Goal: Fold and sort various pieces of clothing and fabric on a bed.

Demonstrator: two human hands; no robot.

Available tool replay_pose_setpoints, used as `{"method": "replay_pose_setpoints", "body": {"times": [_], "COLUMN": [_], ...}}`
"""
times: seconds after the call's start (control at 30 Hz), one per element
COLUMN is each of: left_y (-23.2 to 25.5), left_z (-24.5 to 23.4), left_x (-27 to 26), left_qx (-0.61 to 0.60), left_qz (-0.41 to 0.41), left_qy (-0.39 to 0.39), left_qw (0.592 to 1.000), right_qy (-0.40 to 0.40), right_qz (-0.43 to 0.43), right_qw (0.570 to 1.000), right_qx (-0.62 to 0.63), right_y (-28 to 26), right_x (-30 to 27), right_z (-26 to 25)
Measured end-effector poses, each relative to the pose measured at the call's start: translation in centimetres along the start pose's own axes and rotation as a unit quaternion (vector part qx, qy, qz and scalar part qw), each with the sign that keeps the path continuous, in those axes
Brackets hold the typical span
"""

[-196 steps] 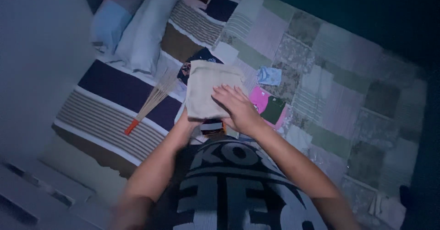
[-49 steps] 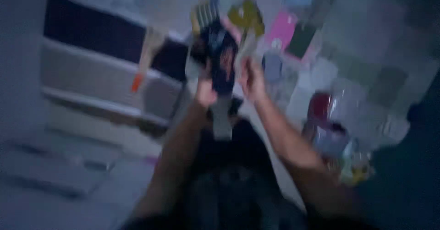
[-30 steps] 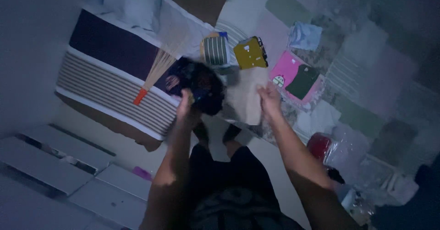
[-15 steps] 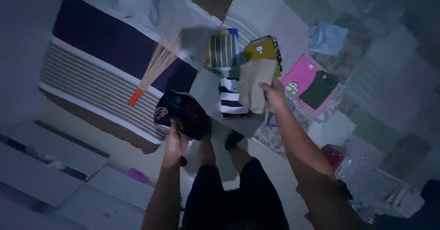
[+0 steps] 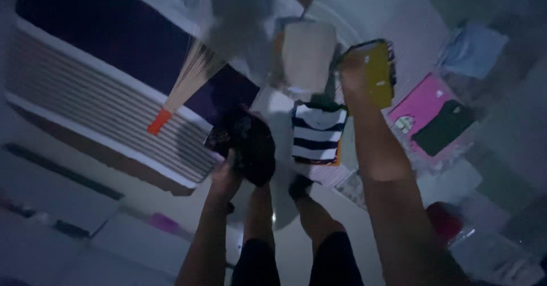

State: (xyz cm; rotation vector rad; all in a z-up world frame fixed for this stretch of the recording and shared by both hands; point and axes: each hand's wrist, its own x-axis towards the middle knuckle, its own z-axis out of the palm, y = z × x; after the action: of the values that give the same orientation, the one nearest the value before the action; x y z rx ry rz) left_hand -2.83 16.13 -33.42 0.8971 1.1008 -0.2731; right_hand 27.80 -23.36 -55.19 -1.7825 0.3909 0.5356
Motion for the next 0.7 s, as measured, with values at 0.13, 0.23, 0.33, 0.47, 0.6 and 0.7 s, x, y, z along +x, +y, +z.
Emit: {"method": "replay_pose_setpoints", "body": {"times": [0.13,0.23,0.33,0.47,0.6,0.7], "left_y": [0.5,3.1,7.4,7.8,10.9,12.8], "left_z": [0.1,5.1,9.8,12.4,15.8,19.0], "left_x": [1.4,0.9,-0.9,-1.0,-4.1,-7.6], "left_qx": [0.703,-0.145,-0.117,-0.038,0.155,0.254], "left_qz": [0.182,0.001,-0.095,-0.116,-0.035,0.006], "left_qy": [-0.045,-0.138,-0.124,-0.186,-0.197,-0.177], "left_qw": [0.686,0.98,0.981,0.975,0.967,0.951], "right_qy": [0.125,-0.075,-0.249,-0.381,-0.252,-0.156], "right_qz": [-0.111,0.102,0.169,0.074,0.052,0.034], "right_qw": [0.978,0.992,0.94,0.846,0.927,0.975], "right_qx": [-0.127,-0.026,0.162,0.366,0.272,0.155], "right_y": [-1.6,-3.1,-14.5,-19.9,-21.5,-25.3], "right_x": [-1.4,-6.8,-17.5,-23.5,-26.7,-28.9], "right_z": [2.9,4.3,5.7,5.3,2.8,1.4]}}
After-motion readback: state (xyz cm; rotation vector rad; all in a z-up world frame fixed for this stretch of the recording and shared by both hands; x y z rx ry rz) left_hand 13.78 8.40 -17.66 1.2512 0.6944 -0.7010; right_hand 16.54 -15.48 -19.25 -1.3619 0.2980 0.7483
